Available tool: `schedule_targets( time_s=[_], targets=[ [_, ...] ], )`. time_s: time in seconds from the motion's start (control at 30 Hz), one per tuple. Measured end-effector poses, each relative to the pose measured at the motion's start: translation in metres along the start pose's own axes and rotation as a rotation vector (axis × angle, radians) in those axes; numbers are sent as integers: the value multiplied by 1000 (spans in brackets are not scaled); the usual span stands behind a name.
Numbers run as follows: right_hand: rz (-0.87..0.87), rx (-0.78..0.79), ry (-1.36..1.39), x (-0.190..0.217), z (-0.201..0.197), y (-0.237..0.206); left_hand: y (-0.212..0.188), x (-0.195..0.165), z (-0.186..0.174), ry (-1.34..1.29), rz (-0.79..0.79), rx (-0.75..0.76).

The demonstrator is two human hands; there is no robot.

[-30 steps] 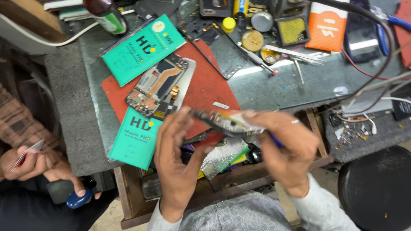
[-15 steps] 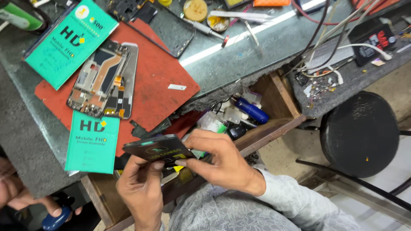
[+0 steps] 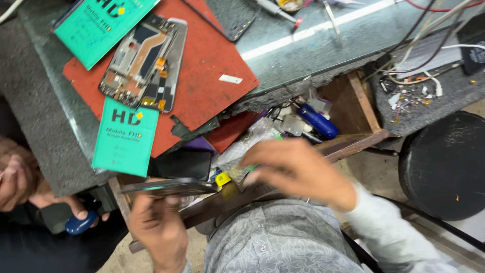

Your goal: The person works on a disassembled smartphone, using tweezers to adjust internal components and connect ribbon cables. They handle a new LCD screen assembly, compare it to the existing unit, and use a rubber band to secure the new screen to the phone body.

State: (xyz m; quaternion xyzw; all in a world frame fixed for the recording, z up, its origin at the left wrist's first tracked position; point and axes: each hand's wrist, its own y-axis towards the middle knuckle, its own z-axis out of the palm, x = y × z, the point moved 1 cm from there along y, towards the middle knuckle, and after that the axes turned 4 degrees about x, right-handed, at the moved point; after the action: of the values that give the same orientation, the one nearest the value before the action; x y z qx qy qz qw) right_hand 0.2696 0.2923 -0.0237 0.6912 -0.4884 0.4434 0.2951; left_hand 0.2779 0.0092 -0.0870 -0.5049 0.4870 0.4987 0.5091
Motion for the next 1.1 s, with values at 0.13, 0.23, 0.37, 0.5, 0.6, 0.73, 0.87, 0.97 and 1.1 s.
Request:
schedule_targets(
  time_s=[0.13,0.23,0.37,0.5,0.6,0.73,0.87,0.97,1.1],
  targets=[
    [256,-93,-741,-38,-46,-14,0,-3,-32,-192,151,-161],
    [382,-93,-837,-66,-59,-23,-1,-10,-53,-252,222,-192],
    [448,-66,-876,-95,-67,-34,-4,-8,-59,-301,235,-203],
    [413,-45,-874,-119,-70,-36,-10,-2,-63,-321,217,-202],
    [632,80,-880,-143,-66,-29,-12,4,-64,-320,211,-216],
    [675,172,-837,-163,-56,-22,-10,10,-66,-328,208,-221],
    [660,204,-783,-163,-52,-19,-9,15,-69,-341,214,-213],
    [644,339,-721,-151,-48,-21,-8,20,-71,-340,216,-215],
    [375,338,-596,-129,-26,-19,-8,24,-73,-339,222,-197]
  ],
)
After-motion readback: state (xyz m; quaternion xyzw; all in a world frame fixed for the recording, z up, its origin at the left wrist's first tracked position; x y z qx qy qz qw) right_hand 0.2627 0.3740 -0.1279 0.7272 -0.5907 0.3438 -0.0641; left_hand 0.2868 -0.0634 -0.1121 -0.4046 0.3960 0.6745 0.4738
